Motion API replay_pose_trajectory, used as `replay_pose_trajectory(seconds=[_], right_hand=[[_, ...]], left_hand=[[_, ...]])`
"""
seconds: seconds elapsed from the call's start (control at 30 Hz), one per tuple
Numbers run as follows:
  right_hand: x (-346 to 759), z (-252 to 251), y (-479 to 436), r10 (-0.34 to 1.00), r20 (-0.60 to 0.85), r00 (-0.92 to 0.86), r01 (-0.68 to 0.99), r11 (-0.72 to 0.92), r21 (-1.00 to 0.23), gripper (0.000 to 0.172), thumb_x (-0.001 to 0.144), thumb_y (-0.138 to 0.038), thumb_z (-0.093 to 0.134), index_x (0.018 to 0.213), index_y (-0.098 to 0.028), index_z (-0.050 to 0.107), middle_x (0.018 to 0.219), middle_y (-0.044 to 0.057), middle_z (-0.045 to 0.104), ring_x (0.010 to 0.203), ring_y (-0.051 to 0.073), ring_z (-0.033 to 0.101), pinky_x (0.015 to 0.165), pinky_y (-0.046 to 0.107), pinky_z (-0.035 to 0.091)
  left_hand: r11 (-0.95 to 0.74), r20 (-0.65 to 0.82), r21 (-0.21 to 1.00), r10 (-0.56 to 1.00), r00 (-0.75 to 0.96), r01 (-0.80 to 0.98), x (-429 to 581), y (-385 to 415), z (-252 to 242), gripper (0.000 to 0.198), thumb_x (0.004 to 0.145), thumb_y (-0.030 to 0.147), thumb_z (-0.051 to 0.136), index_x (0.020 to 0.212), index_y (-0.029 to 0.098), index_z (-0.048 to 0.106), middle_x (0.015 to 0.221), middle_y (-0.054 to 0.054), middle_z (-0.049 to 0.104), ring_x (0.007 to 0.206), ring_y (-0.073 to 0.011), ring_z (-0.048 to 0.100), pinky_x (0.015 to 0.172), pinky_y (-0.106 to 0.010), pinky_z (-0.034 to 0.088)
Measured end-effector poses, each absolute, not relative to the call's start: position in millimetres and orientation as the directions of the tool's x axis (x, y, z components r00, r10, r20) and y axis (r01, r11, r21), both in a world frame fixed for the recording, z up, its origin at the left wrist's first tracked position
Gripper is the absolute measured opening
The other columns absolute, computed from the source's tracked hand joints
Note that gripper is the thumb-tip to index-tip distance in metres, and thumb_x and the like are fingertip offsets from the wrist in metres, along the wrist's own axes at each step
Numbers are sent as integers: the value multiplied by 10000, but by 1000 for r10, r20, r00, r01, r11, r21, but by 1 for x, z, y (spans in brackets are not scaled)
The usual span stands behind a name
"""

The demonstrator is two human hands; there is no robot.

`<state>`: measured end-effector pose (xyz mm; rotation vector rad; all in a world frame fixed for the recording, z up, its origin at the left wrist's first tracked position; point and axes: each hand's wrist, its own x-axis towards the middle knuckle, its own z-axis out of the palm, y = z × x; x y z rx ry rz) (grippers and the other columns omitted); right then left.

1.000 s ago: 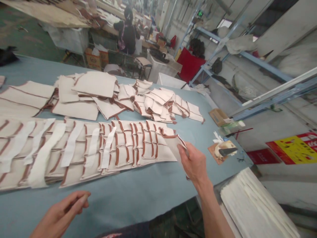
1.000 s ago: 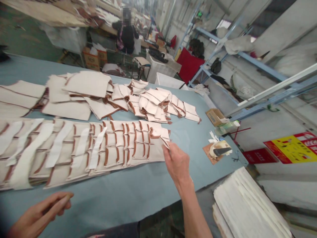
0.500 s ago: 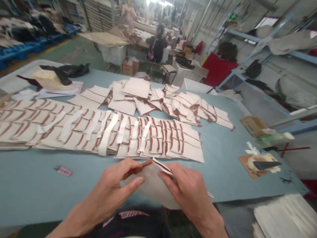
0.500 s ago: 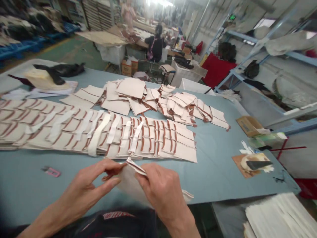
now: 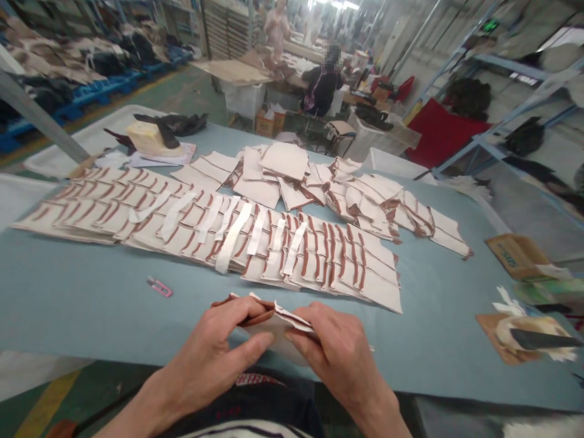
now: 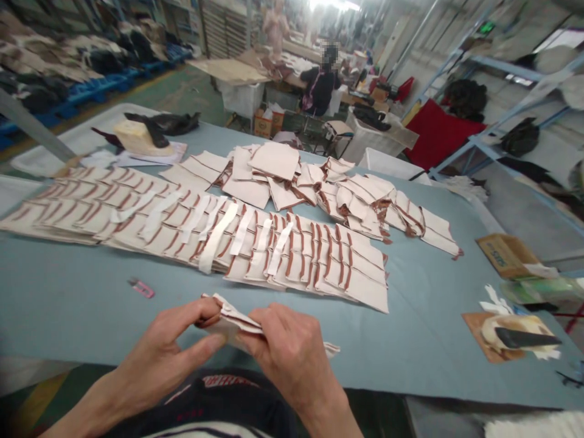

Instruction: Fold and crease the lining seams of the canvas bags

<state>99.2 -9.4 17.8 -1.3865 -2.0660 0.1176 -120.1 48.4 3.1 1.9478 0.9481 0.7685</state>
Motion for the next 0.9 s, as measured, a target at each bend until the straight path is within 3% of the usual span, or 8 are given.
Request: replay_pose_trajectory(seconds=[0.13, 0.23, 0.4, 0.57, 0.73, 0.9], right_hand=[[84, -4, -5, 906, 328, -267, 769, 405, -494, 434, 1204, -455, 445, 970, -195, 702, 750, 46, 746, 642, 181, 705, 606, 294, 428], [77, -14, -6, 945, 240, -220, 675, 326, -662, 325, 1159, -448, 538, 1079, -183, 708, 866, 67, 792, 726, 198, 721, 656, 298, 458], [75, -11, 2, 995, -2, -103, 362, 35, -932, 233, 1010, -430, 675, 986, -199, 692, 836, 5, 694, 679, 150, 563, 643, 278, 418], [81, -5, 20, 909, -306, -282, 32, -310, -950, 316, 903, -518, 713, 920, -218, 613, 787, -31, 576, 691, 141, 486, 634, 267, 386], [85, -7, 26, 874, -346, -341, -2, -369, -929, 340, 905, -538, 697, 877, -222, 574, 771, -39, 542, 682, 132, 457, 616, 260, 361], [85, -9, 24, 942, -221, -252, 144, -189, -971, 293, 1007, -458, 630, 844, -217, 596, 716, -40, 570, 641, 122, 483, 602, 250, 384]], left_hand=[[-237, -27, 867, 857, 515, 439, -122, 50, 14, 220, 961, 319, 562, 769, 229, 620, 701, 34, 650, 661, -177, 600, 643, -275, 471], [-131, -130, 892, 842, 524, 433, -124, 54, 18, 281, 985, 335, 491, 821, 217, 687, 745, 13, 683, 710, -190, 626, 666, -277, 491], [-154, -109, 890, 842, 528, 429, -124, 57, 22, 240, 929, 268, 505, 789, 210, 691, 709, 24, 665, 666, -165, 604, 634, -250, 464], [-197, -91, 883, 819, 567, 426, -122, 58, 27, 232, 912, 229, 500, 816, 204, 709, 677, 50, 648, 616, -135, 587, 603, -226, 444], [-191, -95, 895, 802, 590, 404, -123, 63, 26, 222, 899, 212, 528, 803, 192, 727, 668, 54, 641, 601, -119, 570, 572, -201, 435], [-262, -78, 875, 754, 653, 407, -128, 72, 28, 280, 976, 203, 534, 854, 184, 785, 712, 39, 717, 636, -122, 618, 619, -202, 451]])
